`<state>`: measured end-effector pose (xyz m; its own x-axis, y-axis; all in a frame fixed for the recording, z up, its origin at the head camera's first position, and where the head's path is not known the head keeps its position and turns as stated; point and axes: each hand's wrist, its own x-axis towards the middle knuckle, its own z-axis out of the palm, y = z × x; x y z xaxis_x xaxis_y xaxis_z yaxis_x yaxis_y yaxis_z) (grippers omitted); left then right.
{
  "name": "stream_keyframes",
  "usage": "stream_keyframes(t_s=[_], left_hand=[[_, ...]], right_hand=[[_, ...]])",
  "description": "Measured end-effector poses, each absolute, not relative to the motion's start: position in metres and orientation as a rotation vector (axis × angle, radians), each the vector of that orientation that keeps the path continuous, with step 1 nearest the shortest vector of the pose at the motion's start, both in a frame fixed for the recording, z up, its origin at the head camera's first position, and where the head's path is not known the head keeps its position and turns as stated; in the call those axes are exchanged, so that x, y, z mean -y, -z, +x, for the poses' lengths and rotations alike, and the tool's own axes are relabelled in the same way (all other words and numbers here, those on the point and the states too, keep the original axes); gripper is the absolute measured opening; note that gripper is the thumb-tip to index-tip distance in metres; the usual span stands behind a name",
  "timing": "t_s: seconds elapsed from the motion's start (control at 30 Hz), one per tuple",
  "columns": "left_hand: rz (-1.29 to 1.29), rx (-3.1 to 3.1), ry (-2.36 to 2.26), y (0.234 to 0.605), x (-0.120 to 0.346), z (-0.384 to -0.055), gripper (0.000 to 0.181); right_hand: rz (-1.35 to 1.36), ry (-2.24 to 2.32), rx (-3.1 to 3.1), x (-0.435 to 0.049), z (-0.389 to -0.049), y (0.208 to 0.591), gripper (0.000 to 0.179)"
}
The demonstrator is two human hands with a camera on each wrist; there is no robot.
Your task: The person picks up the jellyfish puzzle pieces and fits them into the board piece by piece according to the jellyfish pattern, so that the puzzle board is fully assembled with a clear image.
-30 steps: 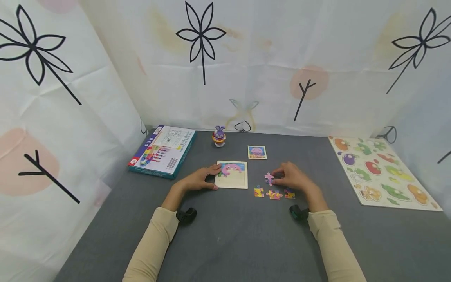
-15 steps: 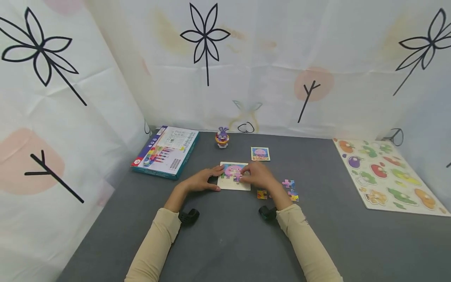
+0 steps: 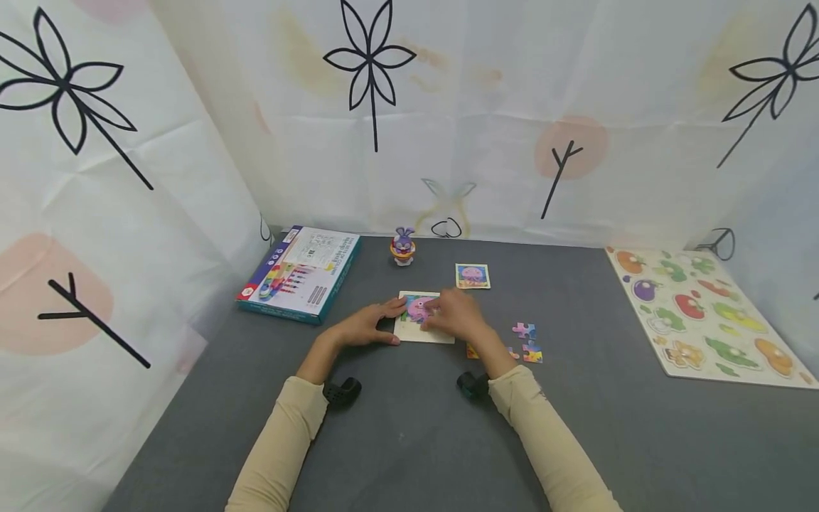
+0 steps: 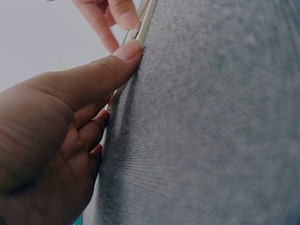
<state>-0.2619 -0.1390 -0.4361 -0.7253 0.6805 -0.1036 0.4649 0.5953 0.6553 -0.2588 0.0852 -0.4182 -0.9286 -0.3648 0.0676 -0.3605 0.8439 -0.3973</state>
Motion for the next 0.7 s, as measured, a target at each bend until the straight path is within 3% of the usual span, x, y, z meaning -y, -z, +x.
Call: stream_keyframes(t_s=[0.33, 0.47, 0.7], left_hand=[[0.96, -2.475, -0.885, 0.434, 0.136, -0.264, 0.072], [0.948, -2.479, -0.876, 0.436, 0.137, -0.264, 0.073], [0.993, -2.474, -0.879, 0.436, 0.141, -0.263, 0.073]], right_hand=[[-0.485, 0.501, -2.99, -0.083, -0.256, 0.41, 0.039], [-0.585, 0.548, -2.957, -0.09, -0.254, 0.41, 0.041], [-0.699, 0.849, -2.85, -0.144, -0.246, 0.407, 0.043]])
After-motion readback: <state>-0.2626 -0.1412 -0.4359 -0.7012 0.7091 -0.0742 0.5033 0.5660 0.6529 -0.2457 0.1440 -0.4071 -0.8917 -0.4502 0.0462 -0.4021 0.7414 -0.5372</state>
